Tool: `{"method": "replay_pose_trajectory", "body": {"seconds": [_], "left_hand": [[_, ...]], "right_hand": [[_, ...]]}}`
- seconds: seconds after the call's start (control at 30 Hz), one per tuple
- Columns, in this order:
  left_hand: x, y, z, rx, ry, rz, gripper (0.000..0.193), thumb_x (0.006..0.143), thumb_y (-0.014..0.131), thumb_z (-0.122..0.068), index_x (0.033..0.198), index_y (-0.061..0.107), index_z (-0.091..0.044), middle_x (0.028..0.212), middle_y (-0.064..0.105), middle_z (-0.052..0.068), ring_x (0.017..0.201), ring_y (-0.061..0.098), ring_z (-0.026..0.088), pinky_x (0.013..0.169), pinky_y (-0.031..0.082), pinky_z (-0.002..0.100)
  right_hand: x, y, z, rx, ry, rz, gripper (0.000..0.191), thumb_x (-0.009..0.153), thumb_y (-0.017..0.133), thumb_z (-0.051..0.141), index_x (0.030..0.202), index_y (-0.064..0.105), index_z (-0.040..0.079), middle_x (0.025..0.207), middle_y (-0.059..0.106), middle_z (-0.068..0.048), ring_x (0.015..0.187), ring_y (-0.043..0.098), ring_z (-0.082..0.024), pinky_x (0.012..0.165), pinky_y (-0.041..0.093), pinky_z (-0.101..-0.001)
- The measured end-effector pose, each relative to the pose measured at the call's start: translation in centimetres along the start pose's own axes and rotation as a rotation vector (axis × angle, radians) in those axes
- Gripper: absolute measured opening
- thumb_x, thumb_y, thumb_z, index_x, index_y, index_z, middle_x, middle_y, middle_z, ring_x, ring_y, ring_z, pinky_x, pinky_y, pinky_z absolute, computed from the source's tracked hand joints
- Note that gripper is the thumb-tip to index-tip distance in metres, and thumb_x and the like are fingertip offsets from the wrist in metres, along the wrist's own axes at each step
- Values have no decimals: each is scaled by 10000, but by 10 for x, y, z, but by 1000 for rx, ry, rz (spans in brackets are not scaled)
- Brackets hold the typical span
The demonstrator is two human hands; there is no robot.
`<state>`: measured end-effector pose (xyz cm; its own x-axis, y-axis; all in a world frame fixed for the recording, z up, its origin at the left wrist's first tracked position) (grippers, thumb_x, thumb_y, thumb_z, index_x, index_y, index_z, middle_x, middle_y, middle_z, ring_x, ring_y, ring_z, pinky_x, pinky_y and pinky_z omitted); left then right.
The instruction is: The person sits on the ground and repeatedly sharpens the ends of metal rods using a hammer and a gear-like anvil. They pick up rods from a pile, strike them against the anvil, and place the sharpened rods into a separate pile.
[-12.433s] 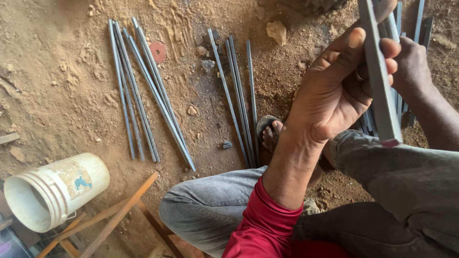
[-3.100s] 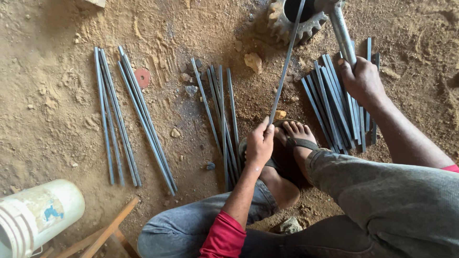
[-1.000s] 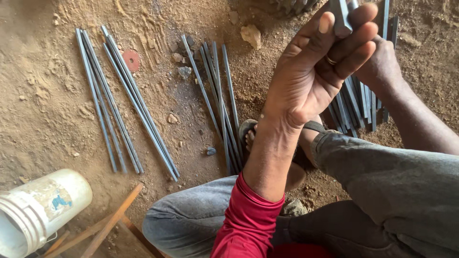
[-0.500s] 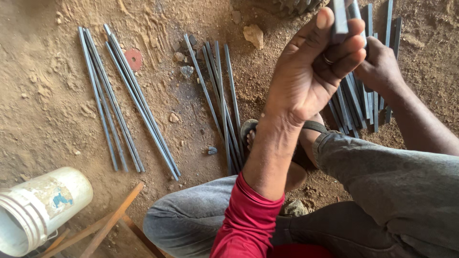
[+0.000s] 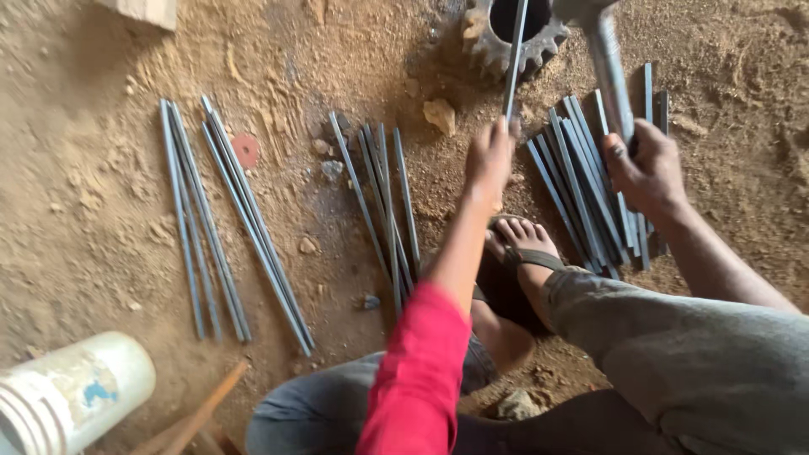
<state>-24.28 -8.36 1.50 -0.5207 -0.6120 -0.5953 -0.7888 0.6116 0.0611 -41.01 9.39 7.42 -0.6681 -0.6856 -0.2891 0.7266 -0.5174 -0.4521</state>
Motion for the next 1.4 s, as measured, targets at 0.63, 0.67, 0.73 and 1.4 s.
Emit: {"method": "replay_pose_trajectory", "body": {"seconds": [0.63, 0.67, 0.73, 1.4], "left_hand": [[68, 14, -35, 141, -6, -160, 477, 1093, 373, -422, 922, 649, -72, 608, 448, -33, 448, 357, 100, 398, 314, 283], [63, 12, -31, 197, 6, -165, 486, 1092, 357, -419, 913, 645, -71, 605, 465, -35, 446, 368, 93, 392, 311, 281], [48, 7, -12, 245, -18, -175, 486, 1090, 340, -415, 904, 632, -73, 598, 475, -31, 438, 366, 92, 379, 301, 279], [-45, 4, 66, -477, -211, 74, 350, 1105, 444, -346, 908, 584, -92, 607, 443, -66, 465, 340, 70, 398, 302, 225]], "right_hand": [[49, -23, 13, -128, -74, 42, 240, 1093, 535, 411, 998, 590, 197, 654, 561, -7, 471, 486, -92, 364, 417, -288], [52, -27, 16, -45, -125, 6, 298, 1105, 522, 414, 980, 584, 151, 673, 558, 0, 476, 490, -82, 360, 429, -283], [51, -34, 35, 19, -420, -50, 384, 1168, 515, 426, 952, 588, 116, 682, 576, -16, 494, 538, -78, 412, 439, -275], [29, -9, -10, -310, 219, 102, 513, 1087, 531, 459, 1232, 645, -20, 657, 603, -95, 479, 497, -158, 403, 437, -358]]}}
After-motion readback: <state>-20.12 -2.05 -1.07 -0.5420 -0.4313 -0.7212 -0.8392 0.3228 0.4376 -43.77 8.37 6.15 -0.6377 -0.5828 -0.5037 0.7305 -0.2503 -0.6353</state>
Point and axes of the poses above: each hand's wrist, its own x-axis towards the middle knuckle, its own y-axis out of the palm, z = x × y, the point moved 7 cm from there along x, towards the middle knuckle
